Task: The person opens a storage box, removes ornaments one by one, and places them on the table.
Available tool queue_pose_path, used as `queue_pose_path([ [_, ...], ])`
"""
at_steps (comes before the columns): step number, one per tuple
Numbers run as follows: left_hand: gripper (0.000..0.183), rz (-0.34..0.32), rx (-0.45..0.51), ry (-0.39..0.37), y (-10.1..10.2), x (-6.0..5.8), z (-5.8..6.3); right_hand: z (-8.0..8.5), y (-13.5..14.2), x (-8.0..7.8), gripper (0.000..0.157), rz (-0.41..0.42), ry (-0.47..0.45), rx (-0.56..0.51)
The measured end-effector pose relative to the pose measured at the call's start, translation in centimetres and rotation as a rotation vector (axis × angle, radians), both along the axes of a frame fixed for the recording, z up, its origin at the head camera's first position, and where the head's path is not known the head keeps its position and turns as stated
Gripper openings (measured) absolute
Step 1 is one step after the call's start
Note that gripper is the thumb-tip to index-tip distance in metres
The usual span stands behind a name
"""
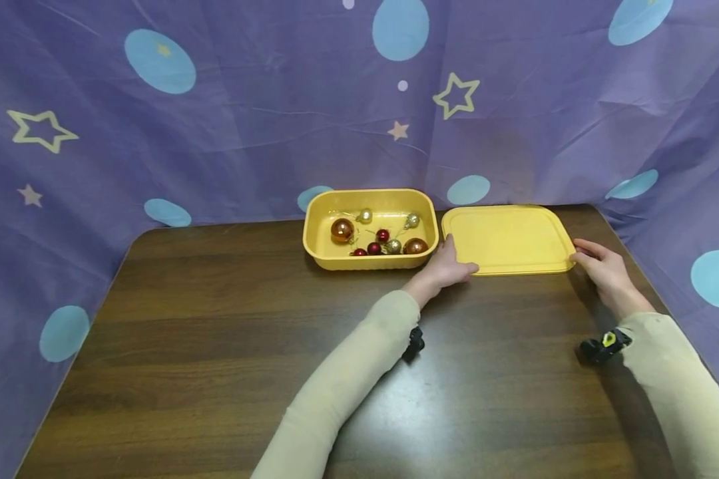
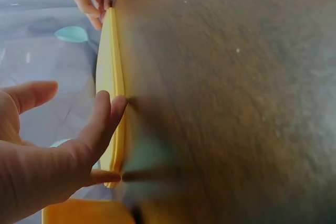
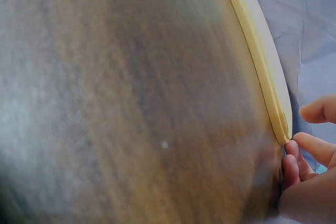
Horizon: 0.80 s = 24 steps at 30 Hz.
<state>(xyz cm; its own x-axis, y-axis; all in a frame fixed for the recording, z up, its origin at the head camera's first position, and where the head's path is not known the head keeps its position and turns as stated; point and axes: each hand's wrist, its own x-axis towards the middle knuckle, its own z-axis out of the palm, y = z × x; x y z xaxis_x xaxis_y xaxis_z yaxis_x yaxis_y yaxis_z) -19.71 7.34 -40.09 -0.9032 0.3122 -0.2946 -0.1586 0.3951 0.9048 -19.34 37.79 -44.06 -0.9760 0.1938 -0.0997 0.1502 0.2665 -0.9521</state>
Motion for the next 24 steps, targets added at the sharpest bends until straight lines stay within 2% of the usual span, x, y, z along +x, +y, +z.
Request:
queue_pose_path([
  [4,0.085,-0.042,0.067,-0.022,-0.9,0.3,0.2,0.2,0.0,0.4,0.048,-0.02,0.029,-0.095],
  [6,0.084,-0.069,0.069,-0.012,-1.2,0.4,0.4,0.4,0.0,0.5,0.043,-0.025,0.044,-0.089],
  [12,0.09,-0.147,0.102,0.0,-1.9,1.1,1.0,1.2,-0.5,1.1,0.036,-0.063,0.101,0.032],
  [19,0.096,-0.215,0.12,0.06,-3.4,1.6,2.2,1.9,-1.8,1.7,0.028,0.018,0.134,0.093],
  [24,0.098,-0.239,0.081,0.11,-4.9,1.5,2.8,2.1,-3.4,1.9,0.024,0.058,0.137,0.097],
])
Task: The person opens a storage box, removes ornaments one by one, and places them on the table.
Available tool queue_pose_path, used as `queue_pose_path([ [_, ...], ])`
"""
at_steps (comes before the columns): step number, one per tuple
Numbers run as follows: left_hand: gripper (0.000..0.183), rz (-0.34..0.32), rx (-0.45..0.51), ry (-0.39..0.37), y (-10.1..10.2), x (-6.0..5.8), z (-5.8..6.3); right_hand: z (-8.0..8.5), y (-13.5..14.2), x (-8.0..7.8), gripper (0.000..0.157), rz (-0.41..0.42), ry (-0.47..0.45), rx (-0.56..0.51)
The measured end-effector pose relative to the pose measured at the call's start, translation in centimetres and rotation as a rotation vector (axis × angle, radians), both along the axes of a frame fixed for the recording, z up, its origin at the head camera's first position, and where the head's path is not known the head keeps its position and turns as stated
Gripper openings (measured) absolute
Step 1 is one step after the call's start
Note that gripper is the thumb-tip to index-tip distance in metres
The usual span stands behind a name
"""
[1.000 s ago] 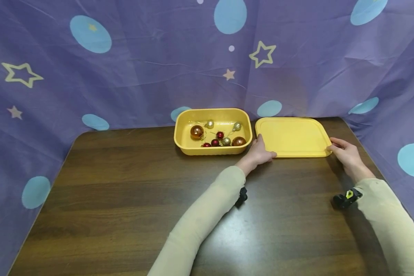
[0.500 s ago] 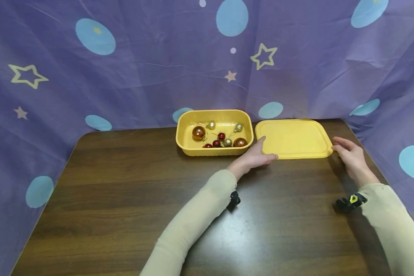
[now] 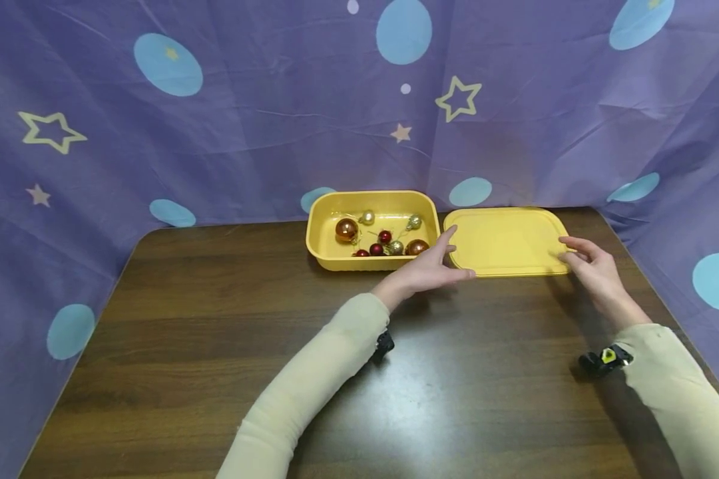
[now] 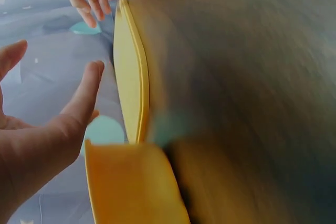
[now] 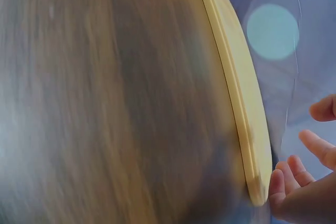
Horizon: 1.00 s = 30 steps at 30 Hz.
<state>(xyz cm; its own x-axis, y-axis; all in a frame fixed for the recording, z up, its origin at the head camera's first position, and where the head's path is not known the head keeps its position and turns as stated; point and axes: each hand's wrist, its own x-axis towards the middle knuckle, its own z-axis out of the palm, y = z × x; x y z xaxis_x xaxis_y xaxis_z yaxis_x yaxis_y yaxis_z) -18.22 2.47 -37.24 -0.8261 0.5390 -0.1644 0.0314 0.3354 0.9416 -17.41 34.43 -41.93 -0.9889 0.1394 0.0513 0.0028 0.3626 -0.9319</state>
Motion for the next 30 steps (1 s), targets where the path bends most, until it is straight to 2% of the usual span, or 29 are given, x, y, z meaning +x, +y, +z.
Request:
queue_pose_path([
  [4,0.097,-0.011,0.024,0.005,-1.4,-0.1,0.1,0.2,-1.4,0.0,0.024,0.034,-0.002,0.008],
  [10,0.096,-0.03,0.126,-0.051,-3.5,0.2,-0.1,0.4,-3.6,-0.1,0.028,0.108,0.024,0.016],
  [20,0.091,-0.039,0.185,-0.057,-7.0,0.9,0.0,0.5,-7.5,0.3,0.037,0.233,0.034,0.097],
  [23,0.09,-0.016,0.194,-0.053,-8.6,1.0,0.0,0.5,-8.6,0.4,0.036,0.27,0.042,0.099],
  [30,0.086,0.083,0.236,-0.086,-12.8,1.4,0.0,0.2,-10.8,0.5,0.036,0.336,0.04,0.068],
])
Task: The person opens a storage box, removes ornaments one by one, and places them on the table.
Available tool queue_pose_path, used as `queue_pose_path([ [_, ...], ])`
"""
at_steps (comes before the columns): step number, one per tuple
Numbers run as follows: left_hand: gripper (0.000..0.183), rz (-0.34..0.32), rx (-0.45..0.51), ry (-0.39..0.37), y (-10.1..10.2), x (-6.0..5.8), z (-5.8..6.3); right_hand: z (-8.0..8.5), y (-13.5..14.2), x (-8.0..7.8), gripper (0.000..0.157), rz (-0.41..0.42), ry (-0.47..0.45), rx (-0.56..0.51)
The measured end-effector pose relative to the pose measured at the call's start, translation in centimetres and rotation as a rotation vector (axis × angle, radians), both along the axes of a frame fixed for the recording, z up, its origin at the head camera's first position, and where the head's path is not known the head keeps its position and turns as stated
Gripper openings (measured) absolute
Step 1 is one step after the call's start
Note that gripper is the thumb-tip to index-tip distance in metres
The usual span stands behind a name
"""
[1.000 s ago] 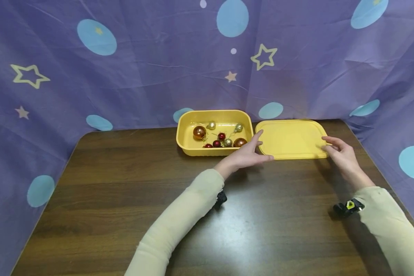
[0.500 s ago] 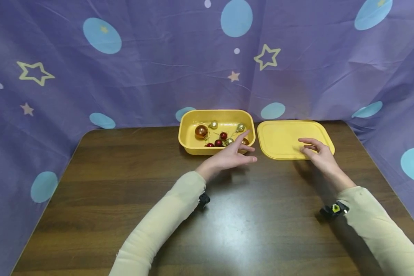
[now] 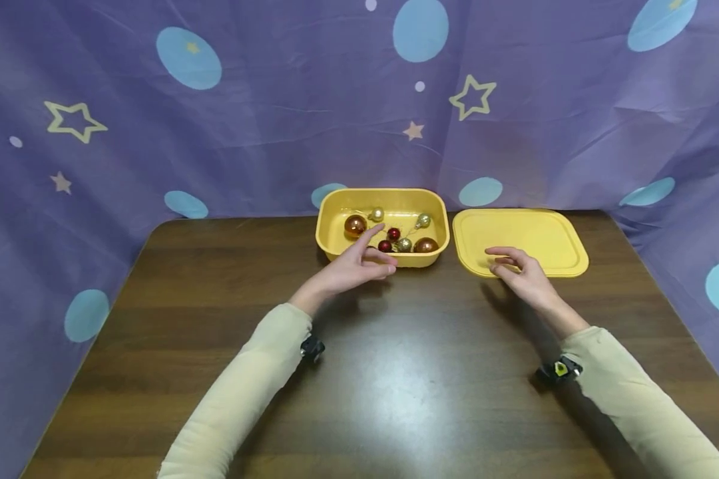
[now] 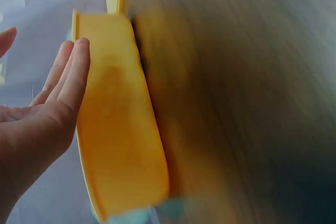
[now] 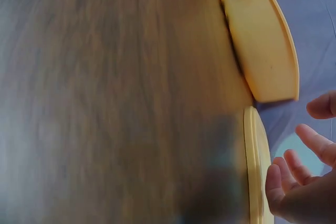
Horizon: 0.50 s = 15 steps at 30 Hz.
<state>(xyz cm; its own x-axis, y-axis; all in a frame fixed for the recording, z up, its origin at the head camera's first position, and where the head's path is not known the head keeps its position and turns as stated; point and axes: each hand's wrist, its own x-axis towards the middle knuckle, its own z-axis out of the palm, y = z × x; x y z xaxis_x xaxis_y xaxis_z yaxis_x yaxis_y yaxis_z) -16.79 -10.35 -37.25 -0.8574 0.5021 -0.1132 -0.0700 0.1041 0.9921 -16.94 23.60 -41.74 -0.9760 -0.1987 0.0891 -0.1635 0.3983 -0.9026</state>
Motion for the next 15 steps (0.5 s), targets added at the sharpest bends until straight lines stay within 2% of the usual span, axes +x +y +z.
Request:
queue_pose_path([
  [5,0.084,0.058,-0.002,-0.009,-2.9,0.1,-0.5,0.1,-1.5,-0.1,0.037,0.018,0.025,-0.005],
  [11,0.084,0.135,-0.01,-0.007,-6.2,0.6,-1.2,1.1,-3.6,-0.3,0.039,0.023,0.07,-0.006],
  [15,0.084,0.173,0.001,0.004,-8.5,1.0,-1.5,2.9,-5.5,0.1,0.037,0.037,0.108,-0.04],
])
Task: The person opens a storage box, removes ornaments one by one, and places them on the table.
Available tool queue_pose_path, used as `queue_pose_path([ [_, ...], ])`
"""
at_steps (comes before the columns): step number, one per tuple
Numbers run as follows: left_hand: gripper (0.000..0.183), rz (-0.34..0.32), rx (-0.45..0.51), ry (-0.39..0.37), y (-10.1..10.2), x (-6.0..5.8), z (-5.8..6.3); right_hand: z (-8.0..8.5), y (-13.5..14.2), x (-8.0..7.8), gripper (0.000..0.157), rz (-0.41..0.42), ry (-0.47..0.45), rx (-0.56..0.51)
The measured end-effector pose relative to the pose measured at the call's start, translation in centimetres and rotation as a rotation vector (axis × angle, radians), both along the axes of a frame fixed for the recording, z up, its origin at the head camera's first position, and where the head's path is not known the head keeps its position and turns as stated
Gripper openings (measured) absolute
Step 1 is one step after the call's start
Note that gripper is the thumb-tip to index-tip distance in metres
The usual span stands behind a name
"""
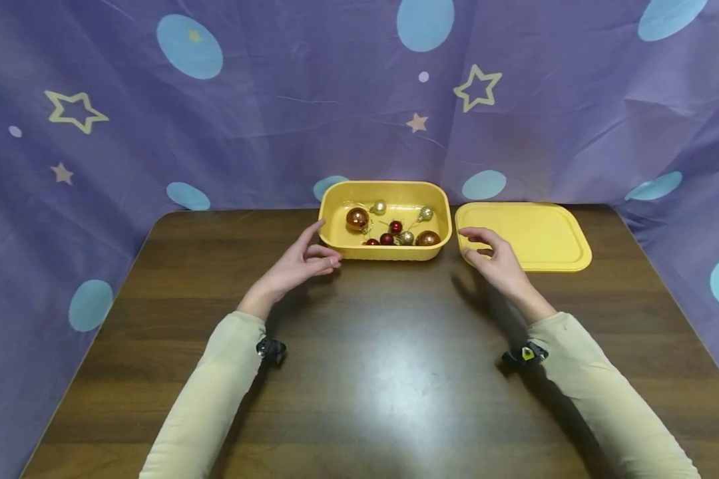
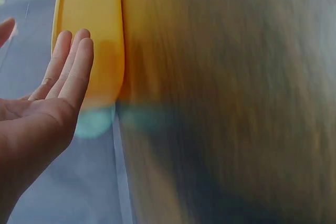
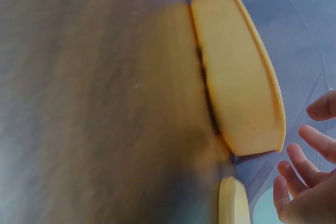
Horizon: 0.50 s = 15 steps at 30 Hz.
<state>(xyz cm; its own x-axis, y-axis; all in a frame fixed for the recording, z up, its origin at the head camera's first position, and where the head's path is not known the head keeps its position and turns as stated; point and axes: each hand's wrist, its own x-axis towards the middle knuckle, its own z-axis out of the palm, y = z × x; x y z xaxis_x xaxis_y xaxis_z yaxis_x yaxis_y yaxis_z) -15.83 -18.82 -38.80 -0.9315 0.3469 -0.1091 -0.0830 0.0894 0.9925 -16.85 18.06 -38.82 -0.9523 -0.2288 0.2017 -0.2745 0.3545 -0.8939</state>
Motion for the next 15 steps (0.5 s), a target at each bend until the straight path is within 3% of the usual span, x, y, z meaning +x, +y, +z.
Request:
queue_pose_path([
  [4,0.086,0.027,-0.08,0.042,-1.8,-0.1,-0.3,1.3,-1.4,0.0,0.036,0.003,0.041,-0.038],
  [10,0.088,0.091,-0.277,0.103,-3.2,-1.0,-1.1,-0.9,-2.3,-2.3,0.036,-0.016,0.091,-0.067],
  [15,0.089,0.104,-0.341,0.122,-2.6,-2.0,-1.5,-2.0,-2.9,-3.2,0.035,-0.038,0.189,-0.015],
])
